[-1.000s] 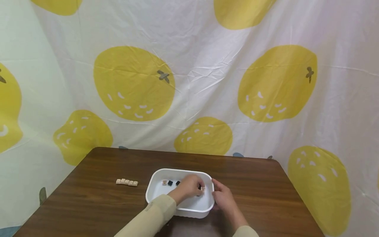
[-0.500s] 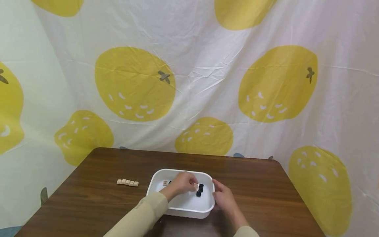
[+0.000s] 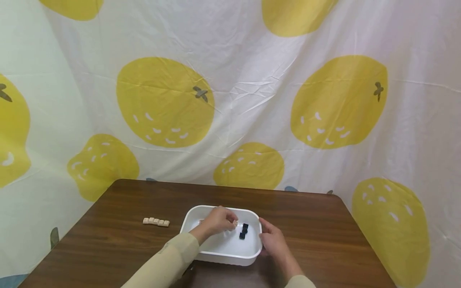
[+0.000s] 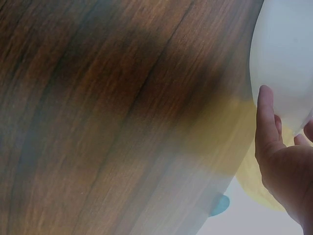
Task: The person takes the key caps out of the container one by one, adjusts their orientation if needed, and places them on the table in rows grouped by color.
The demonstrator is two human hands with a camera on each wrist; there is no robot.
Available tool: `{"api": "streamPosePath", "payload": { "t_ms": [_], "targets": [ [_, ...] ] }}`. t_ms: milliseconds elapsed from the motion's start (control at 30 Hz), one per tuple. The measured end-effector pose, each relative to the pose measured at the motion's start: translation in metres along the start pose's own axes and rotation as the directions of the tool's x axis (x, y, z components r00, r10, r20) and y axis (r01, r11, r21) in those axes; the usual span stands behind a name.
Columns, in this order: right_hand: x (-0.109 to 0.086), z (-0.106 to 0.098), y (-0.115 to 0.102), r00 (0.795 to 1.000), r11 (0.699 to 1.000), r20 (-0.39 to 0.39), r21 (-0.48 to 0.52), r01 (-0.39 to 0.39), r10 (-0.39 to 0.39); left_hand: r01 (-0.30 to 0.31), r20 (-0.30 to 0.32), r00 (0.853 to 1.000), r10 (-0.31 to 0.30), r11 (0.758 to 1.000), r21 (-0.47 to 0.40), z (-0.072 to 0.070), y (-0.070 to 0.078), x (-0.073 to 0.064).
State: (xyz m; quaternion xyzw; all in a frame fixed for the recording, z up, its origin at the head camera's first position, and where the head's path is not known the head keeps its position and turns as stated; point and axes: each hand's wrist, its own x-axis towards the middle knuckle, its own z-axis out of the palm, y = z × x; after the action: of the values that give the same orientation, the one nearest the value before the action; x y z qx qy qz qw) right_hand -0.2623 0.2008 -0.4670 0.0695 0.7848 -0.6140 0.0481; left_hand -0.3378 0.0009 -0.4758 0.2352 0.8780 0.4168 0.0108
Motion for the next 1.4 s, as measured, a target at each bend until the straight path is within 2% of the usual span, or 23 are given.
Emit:
{"api": "streamPosePath", "payload": {
  "t_ms": [133, 233, 367, 600, 700, 800, 867, 967, 1400],
  "targets": [
    [0.000, 0.000, 0.000, 1.000, 1.000, 0.000, -0.017, -0.004, 0.004, 0.053, 0.005, 0.999, -0.053, 0.998, -0.034, 0.000, -0.002, 0.000],
    [0.000, 0.000, 0.000, 1.000, 1.000, 0.000, -0.020, -0.004, 0.004, 0.086, 0.016, 0.996, -0.084, 0.991, -0.102, -0.001, -0.003, -0.002],
    [-0.001, 0.000, -0.001, 1.000, 1.000, -0.002, -0.021, -0.005, 0.005, 0.095, 0.031, 0.995, -0.091, 0.981, -0.168, -0.002, -0.004, -0.004],
    [0.000, 0.000, -0.001, 1.000, 1.000, 0.000, -0.021, -0.003, 0.003, 0.091, 0.012, 0.996, -0.090, 0.991, -0.099, -0.007, -0.007, -0.007],
    [0.001, 0.000, 0.001, 1.000, 1.000, 0.001, -0.020, -0.002, 0.002, 0.087, 0.010, 0.996, -0.086, 0.989, -0.116, -0.008, -0.007, -0.008],
    [0.001, 0.000, 0.002, 1.000, 1.000, 0.004, -0.019, -0.003, 0.003, 0.070, 0.007, 0.998, -0.070, 0.977, -0.200, -0.008, -0.007, -0.009],
    [0.002, 0.000, 0.002, 1.000, 1.000, 0.006, -0.019, -0.002, 0.002, 0.070, 0.010, 0.998, -0.070, 0.961, -0.268, -0.008, -0.007, -0.009],
    [0.002, 0.000, 0.002, 1.000, 1.000, 0.008, -0.015, -0.002, 0.002, 0.087, 0.017, 0.996, -0.086, 0.941, -0.326, -0.009, -0.008, -0.009],
    [0.002, -0.002, 0.001, 1.000, 0.999, 0.019, -0.031, -0.014, 0.014, 0.093, 0.006, 0.995, -0.095, 0.947, -0.307, -0.011, -0.014, -0.009]
  ]
}}
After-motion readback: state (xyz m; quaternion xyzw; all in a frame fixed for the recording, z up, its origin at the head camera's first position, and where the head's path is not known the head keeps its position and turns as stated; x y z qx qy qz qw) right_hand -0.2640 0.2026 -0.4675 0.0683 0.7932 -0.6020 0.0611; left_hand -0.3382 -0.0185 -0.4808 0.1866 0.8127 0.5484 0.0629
